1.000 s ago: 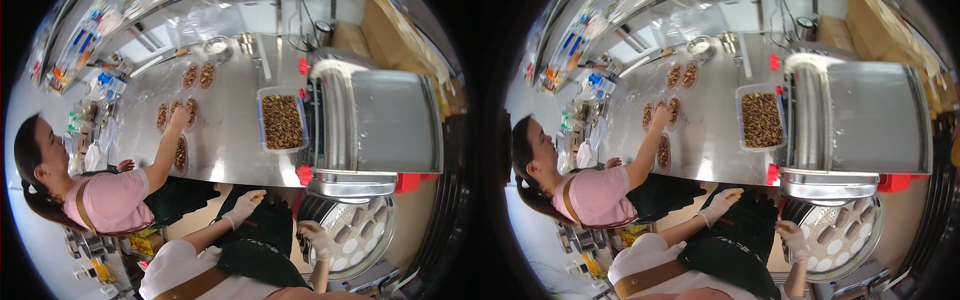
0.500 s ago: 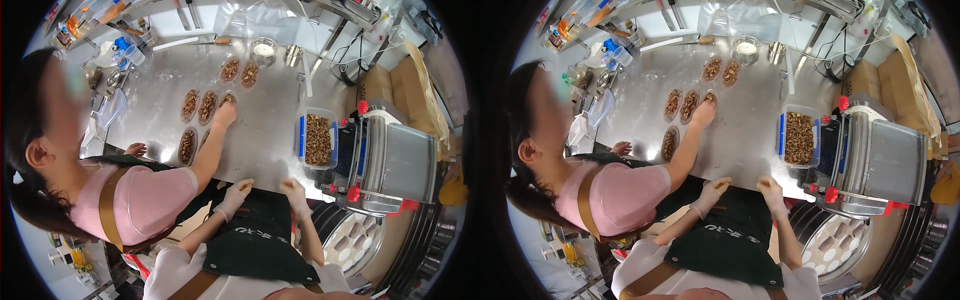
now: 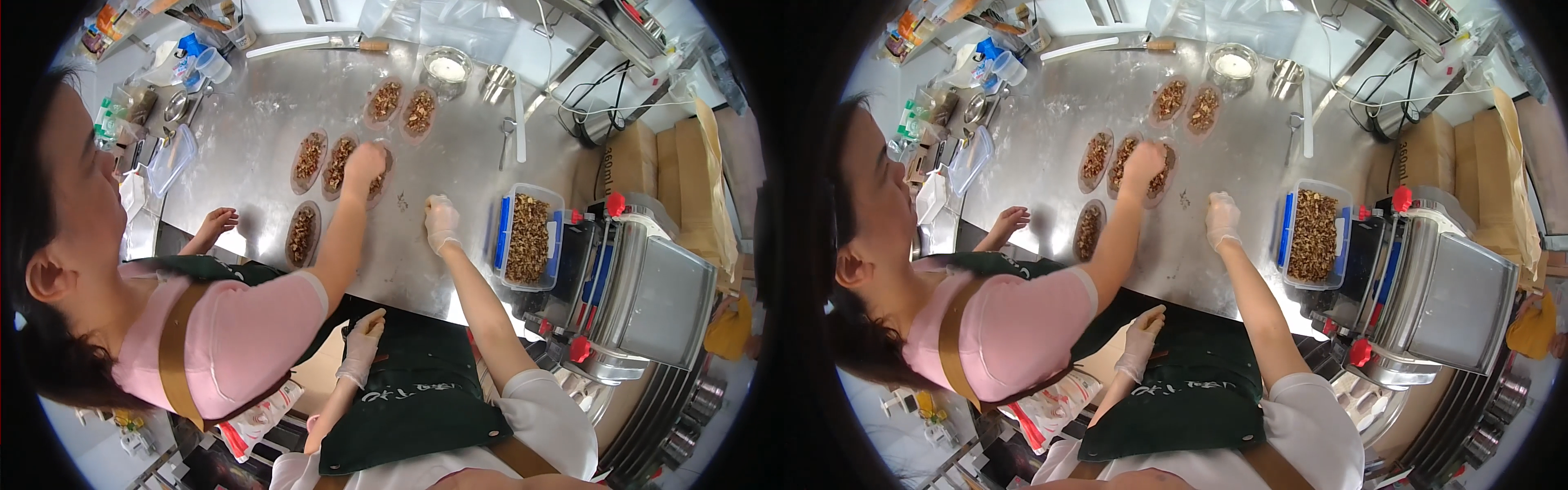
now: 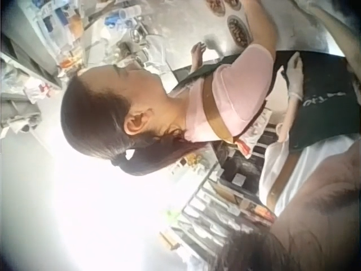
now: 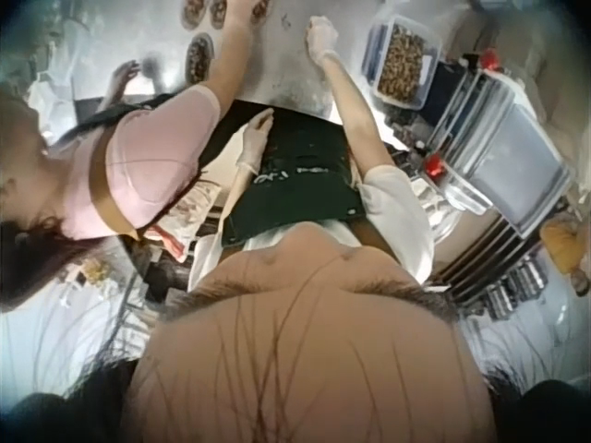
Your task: The person fills pieces of dough with nuts, rolls them into cylinders, and places them onto a steaming tray. The person then picks up a plastic container filled with nuts and places it on a shelf.
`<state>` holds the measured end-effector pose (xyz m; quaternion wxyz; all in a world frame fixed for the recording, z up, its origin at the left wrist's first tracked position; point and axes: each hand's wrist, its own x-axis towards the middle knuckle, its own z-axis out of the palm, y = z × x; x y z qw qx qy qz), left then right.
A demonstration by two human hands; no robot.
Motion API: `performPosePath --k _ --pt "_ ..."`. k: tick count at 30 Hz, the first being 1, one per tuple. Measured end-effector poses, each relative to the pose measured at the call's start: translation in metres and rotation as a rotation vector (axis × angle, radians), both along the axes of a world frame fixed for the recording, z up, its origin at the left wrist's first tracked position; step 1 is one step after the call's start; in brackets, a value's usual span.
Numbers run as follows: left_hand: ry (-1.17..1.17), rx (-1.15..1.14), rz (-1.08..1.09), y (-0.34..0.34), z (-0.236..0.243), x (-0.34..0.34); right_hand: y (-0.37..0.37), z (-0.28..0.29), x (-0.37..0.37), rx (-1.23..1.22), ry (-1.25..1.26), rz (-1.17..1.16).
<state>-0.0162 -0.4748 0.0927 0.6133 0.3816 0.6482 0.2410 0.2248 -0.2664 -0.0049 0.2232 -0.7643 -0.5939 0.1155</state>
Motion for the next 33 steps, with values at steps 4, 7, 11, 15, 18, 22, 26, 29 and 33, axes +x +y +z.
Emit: performPosePath --k 4,7,11,15,18,22,26,29,33 --pt "-0.074 0.000 -0.003 0.004 -0.004 0.018 -0.006 0.024 0.007 -0.018 0.084 -0.022" --pt "-0.023 -0.008 0.004 0.003 0.000 0.027 -0.028 0.075 0.015 0.110 0.377 -0.180" --pt "-0.037 -0.022 0.010 0.003 0.003 0.032 -0.065 0.134 0.068 0.567 0.511 -0.348" --pt "-0.002 -0.074 0.001 0.023 0.018 0.051 -0.087 0.148 0.123 0.694 0.609 -0.626" --pt "0.005 -0.121 -0.055 0.027 0.031 0.064 -0.094 0.138 0.145 0.631 0.500 -0.678" --pt "-0.041 0.021 -0.095 0.023 0.006 0.066 -0.104 0.107 0.159 0.656 0.487 -0.706" --pt "0.005 0.012 -0.104 0.020 0.004 0.060 -0.110 0.120 0.148 0.638 0.552 -0.655" --pt "0.170 0.017 -0.028 0.036 -0.009 0.050 -0.108 0.143 0.130 0.664 0.626 -0.579" --pt "0.552 0.291 -0.105 0.074 -0.039 0.044 -0.110 0.148 0.097 0.571 0.711 -0.435"
